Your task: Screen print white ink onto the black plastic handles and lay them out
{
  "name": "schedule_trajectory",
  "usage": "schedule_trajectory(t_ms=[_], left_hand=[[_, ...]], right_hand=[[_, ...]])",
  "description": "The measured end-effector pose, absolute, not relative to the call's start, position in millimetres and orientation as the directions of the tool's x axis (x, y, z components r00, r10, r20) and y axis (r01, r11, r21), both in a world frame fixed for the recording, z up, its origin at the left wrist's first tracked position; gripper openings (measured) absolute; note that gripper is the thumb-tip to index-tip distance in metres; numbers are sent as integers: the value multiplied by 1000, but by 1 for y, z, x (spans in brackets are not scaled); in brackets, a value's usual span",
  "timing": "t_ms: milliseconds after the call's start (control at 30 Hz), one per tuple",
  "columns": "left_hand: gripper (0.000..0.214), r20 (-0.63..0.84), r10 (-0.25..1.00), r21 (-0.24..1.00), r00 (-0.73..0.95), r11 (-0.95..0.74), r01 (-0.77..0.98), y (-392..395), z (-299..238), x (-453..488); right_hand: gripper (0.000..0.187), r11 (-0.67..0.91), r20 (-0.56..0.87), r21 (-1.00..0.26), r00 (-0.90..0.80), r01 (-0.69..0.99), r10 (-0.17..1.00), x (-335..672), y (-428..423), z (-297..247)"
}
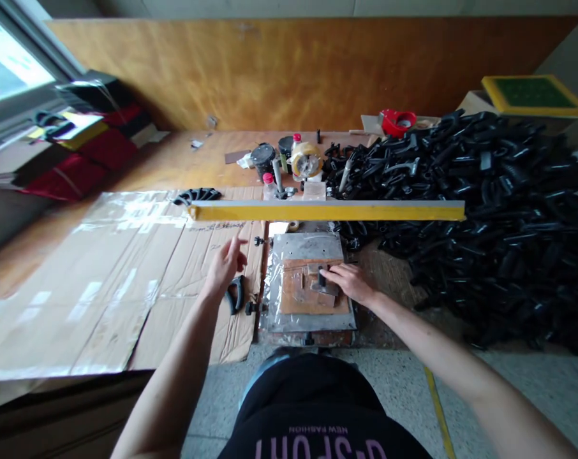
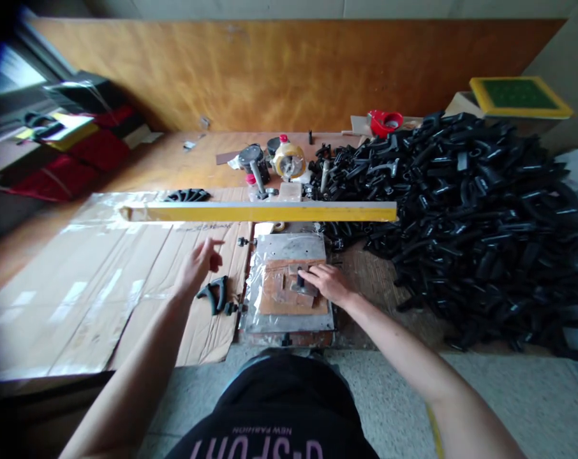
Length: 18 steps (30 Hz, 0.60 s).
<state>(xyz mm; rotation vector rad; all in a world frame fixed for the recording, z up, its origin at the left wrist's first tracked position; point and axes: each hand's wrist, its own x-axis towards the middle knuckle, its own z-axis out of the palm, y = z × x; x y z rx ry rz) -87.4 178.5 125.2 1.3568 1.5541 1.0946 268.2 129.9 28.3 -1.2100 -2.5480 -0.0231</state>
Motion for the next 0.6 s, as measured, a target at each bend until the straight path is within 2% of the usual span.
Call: schedule_trajectory(t_ms=[100,200,267,300,400,467,533,600], left_hand=[[53,134,986,986,-102,-122,118,200,167,-54],[56,200,974,979,-109,-193,68,196,188,-37],[58,139,984,990,-109,-135,48,177,186,-38],[60,74,994,997,-83,-70,44,165,179,-42],[61,-141,990,984,24,137,116,127,143,-56],[60,-234,970,961,63,221,166,108,108,-62],[68,-297,953,939,64,279,204,98,73,-63],[74,-327,944,912,48,302,279,98,45,-62]], right_hand=[[30,629,297,-151,-571,763,765,216,126,21],[24,605,316,-31,-566,796,761,204,126,26],[18,545,331,117,-550,830,766,214,122,31],[23,492,340,176,-522,852,782,225,121,33],[37,326,371,228,-392,917,842,267,122,42],[35,240,410,145,-279,960,868,290,134,53],[35,183,454,-37,-147,982,879,294,153,70],[52,205,456,-192,-98,960,885,275,174,89]])
